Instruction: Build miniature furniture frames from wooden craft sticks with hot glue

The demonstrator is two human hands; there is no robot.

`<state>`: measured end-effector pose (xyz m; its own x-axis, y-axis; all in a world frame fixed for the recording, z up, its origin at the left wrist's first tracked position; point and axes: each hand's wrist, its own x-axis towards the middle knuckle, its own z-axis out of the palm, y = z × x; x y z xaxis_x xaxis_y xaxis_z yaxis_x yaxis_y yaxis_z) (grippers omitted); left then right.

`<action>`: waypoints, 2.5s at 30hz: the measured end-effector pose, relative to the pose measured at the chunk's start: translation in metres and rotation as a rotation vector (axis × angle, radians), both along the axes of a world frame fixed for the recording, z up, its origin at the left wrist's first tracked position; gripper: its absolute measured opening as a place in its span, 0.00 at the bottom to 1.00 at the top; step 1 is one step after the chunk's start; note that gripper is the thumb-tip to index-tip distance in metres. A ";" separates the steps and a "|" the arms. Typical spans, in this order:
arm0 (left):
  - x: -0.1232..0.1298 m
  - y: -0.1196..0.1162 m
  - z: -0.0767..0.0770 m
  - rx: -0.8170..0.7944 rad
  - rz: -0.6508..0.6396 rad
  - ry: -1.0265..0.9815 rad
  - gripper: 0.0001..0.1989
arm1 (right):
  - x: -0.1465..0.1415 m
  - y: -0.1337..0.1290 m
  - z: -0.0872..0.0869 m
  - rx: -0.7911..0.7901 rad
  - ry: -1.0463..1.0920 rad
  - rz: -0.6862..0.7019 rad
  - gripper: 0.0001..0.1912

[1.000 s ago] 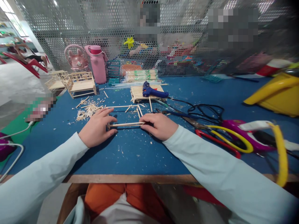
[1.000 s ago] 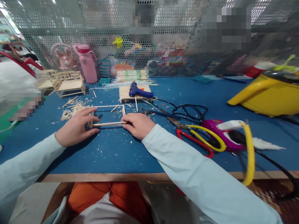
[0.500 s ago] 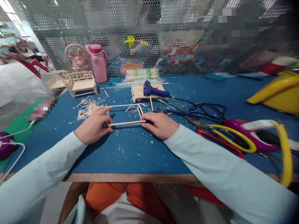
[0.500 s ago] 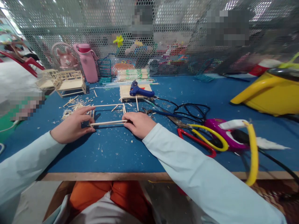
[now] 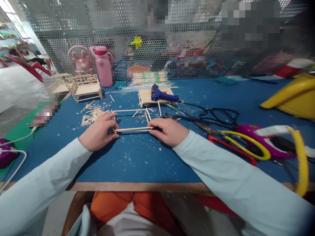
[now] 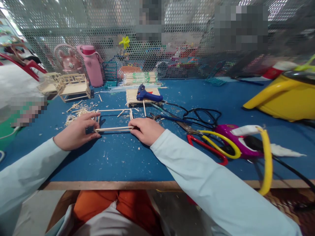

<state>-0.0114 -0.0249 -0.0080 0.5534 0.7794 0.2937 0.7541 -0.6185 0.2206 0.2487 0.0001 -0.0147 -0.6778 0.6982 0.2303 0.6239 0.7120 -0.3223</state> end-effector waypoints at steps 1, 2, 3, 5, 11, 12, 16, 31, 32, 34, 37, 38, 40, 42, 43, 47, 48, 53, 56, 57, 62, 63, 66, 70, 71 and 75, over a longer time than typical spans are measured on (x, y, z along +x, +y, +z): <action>0.000 0.000 0.000 0.001 0.001 0.001 0.06 | 0.000 0.000 0.000 0.000 0.000 0.000 0.05; -0.001 0.000 0.000 0.000 0.002 0.002 0.06 | 0.000 0.000 0.000 0.000 0.001 0.001 0.05; -0.001 0.001 0.000 0.000 0.001 0.003 0.06 | 0.000 0.000 0.000 -0.001 0.001 0.003 0.05; -0.001 0.001 0.000 0.000 0.000 0.005 0.07 | 0.001 0.000 0.000 -0.002 0.000 0.009 0.05; -0.002 0.003 -0.001 0.002 -0.010 0.001 0.07 | 0.002 0.003 0.000 -0.021 -0.021 0.033 0.06; -0.003 0.003 -0.002 0.001 -0.013 -0.001 0.07 | 0.002 0.003 0.000 -0.024 -0.025 0.034 0.06; -0.003 0.003 -0.001 -0.007 -0.017 -0.006 0.07 | 0.003 0.005 -0.002 -0.033 -0.031 0.046 0.08; -0.002 0.002 -0.002 0.017 0.068 -0.270 0.09 | 0.010 -0.006 0.015 0.024 0.145 0.039 0.18; -0.002 0.002 -0.003 0.015 0.053 -0.256 0.09 | 0.011 -0.006 0.021 0.012 0.114 0.036 0.22; -0.002 0.003 -0.006 0.006 0.019 -0.229 0.09 | 0.011 -0.005 0.035 -0.019 0.089 0.017 0.24; -0.001 0.003 -0.008 0.000 -0.031 -0.222 0.08 | -0.003 0.005 0.053 -0.120 0.044 0.038 0.14; -0.001 0.003 -0.008 0.004 -0.043 -0.225 0.08 | -0.010 0.010 0.056 -0.175 -0.002 0.072 0.12; 0.001 0.002 -0.007 0.016 -0.063 -0.225 0.07 | -0.027 0.021 0.057 -0.331 -0.112 0.151 0.09; 0.001 0.002 -0.005 0.020 -0.091 -0.218 0.07 | -0.042 0.032 0.054 -0.557 -0.221 0.231 0.08; 0.001 0.001 -0.005 0.014 -0.108 -0.213 0.06 | -0.049 0.036 0.051 -0.669 -0.262 0.261 0.08; 0.002 -0.001 -0.004 -0.017 -0.160 -0.204 0.06 | -0.061 0.043 0.041 -1.021 -0.272 0.323 0.08; 0.002 -0.001 -0.004 -0.022 -0.168 -0.208 0.06 | -0.062 0.042 0.039 -1.086 -0.246 0.330 0.09; 0.002 0.000 -0.006 -0.059 -0.179 -0.251 0.06 | -0.059 0.033 0.035 -1.240 -0.104 0.356 0.16; 0.002 0.001 -0.007 -0.122 -0.176 -0.260 0.06 | -0.056 0.027 0.033 -1.260 -0.059 0.338 0.16; 0.002 0.001 -0.007 -0.138 -0.173 -0.259 0.06 | -0.055 0.026 0.032 -1.270 -0.050 0.331 0.15; 0.003 0.000 -0.007 -0.154 -0.130 -0.248 0.05 | -0.052 0.018 0.029 -1.346 0.040 0.288 0.21; 0.004 -0.001 -0.007 -0.155 -0.110 -0.257 0.05 | -0.052 0.017 0.028 -1.360 0.069 0.275 0.22; 0.006 -0.002 -0.008 -0.153 -0.045 -0.297 0.05 | -0.051 0.016 0.027 -1.386 0.122 0.248 0.25; 0.009 -0.003 -0.009 -0.166 -0.038 -0.329 0.06 | -0.050 0.018 0.028 -1.335 0.066 0.247 0.21; 0.009 -0.003 -0.009 -0.177 -0.032 -0.335 0.07 | -0.050 0.018 0.029 -1.318 0.039 0.243 0.19; 0.009 -0.003 -0.009 -0.180 0.024 -0.346 0.08 | -0.050 0.017 0.032 -1.327 0.018 0.188 0.15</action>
